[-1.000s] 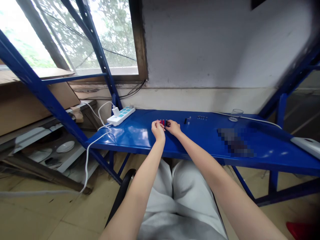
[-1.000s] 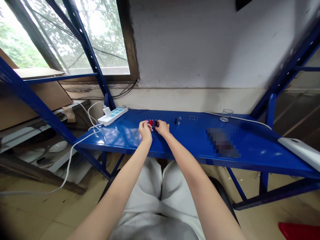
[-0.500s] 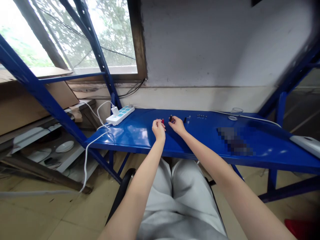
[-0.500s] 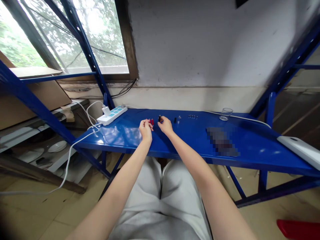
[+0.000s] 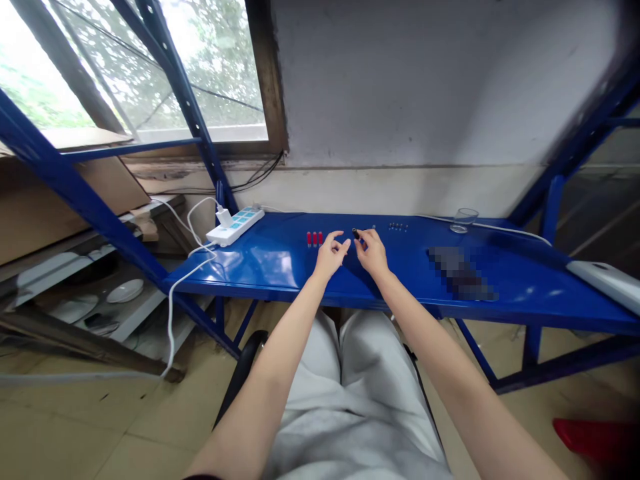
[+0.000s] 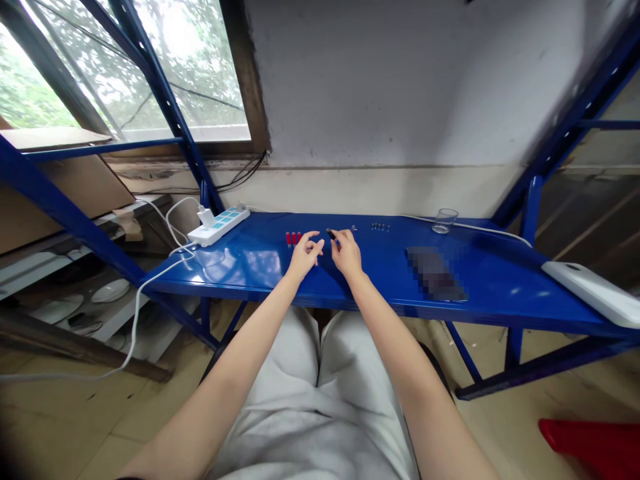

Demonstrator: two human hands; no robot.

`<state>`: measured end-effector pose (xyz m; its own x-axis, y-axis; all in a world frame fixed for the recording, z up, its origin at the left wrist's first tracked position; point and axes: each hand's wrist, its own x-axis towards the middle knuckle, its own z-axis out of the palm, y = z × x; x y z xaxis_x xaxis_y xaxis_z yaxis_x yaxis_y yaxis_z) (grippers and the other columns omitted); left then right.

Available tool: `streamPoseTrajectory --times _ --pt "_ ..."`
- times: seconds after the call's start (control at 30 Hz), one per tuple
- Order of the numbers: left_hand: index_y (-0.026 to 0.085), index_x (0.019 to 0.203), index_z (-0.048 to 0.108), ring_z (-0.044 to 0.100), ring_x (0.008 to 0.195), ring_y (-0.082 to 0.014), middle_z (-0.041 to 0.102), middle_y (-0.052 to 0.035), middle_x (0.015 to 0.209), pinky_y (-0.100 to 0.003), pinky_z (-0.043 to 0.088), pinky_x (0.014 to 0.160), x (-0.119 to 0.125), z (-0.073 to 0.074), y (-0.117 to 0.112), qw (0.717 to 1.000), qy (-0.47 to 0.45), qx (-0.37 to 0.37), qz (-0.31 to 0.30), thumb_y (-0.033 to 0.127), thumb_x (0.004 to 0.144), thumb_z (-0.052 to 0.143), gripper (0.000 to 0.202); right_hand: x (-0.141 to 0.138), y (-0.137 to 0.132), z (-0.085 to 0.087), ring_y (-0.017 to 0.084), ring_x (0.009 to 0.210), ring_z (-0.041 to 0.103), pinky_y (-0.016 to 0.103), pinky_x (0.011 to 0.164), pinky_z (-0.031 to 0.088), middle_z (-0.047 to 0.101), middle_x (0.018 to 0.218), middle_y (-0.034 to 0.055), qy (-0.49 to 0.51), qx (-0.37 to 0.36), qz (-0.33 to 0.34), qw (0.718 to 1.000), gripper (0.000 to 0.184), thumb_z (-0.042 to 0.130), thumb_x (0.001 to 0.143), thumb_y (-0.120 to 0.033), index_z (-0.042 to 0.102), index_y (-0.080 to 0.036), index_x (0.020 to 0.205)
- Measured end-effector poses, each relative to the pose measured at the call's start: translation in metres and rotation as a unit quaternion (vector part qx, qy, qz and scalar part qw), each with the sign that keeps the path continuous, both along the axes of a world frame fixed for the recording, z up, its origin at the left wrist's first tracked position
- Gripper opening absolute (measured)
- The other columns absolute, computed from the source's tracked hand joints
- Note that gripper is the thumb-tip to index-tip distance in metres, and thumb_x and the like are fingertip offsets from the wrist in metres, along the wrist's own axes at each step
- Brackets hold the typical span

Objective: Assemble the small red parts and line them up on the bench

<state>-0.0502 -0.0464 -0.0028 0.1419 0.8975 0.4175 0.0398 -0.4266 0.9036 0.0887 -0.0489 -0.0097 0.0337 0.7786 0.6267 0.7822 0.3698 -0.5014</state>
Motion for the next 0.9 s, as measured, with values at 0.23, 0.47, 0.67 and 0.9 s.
streamPoseTrajectory --times 0.23,0.47,0.67,0.9 --pt "0.018 0.099 0.062 0.047 0.043 -0.0053 0.059 -0.0005 0.066 -0.018 0.039 0.044 -0.001 -0.005 0.003 0.998 0.016 0.032 0.047 0.041 0.077 0.054 0.032 -0.005 -0.005 -0.002 0.016 0.077 0.053 0.027 0.067 0.043 0.050 0.108 0.0093 -0.103 -0.012 0.006 0.995 0.038 0.034 0.085 -0.022 0.056 -0.022 0.116" --pt "0.016 0.093 0.062 0.050 0.041 -0.0059 0.065 -0.0051 0.076 -0.020 0.041 0.042 -0.002 -0.009 0.009 0.999 0.000 0.004 0.034 0.034 0.077 0.055 0.025 -0.004 -0.007 -0.001 0.017 0.086 0.053 0.027 0.068 0.044 0.048 0.109 0.0095 -0.089 0.006 -0.002 0.996 0.040 0.030 0.086 -0.020 0.057 -0.024 0.116" --pt "0.014 0.095 0.060 0.053 0.039 -0.0062 0.066 -0.0088 0.086 -0.019 0.040 0.041 -0.004 -0.006 0.013 0.996 -0.079 -0.031 0.009 0.032 0.076 0.056 0.026 -0.005 -0.011 0.003 0.017 0.103 0.050 0.026 0.080 0.042 0.048 0.117 0.0106 -0.002 0.048 0.000 0.999 0.046 0.025 0.084 -0.015 0.044 -0.018 0.126" --pt "0.013 0.096 0.060 0.057 0.043 -0.0056 0.064 -0.0100 0.097 -0.016 0.036 0.040 -0.005 -0.006 0.012 0.997 -0.068 -0.039 -0.016 0.031 0.077 0.057 0.026 -0.007 -0.014 0.005 0.018 0.061 0.055 0.026 0.058 0.035 0.060 0.067 0.0059 0.026 -0.036 -0.057 0.997 0.046 0.017 0.091 -0.043 0.055 -0.018 0.086"
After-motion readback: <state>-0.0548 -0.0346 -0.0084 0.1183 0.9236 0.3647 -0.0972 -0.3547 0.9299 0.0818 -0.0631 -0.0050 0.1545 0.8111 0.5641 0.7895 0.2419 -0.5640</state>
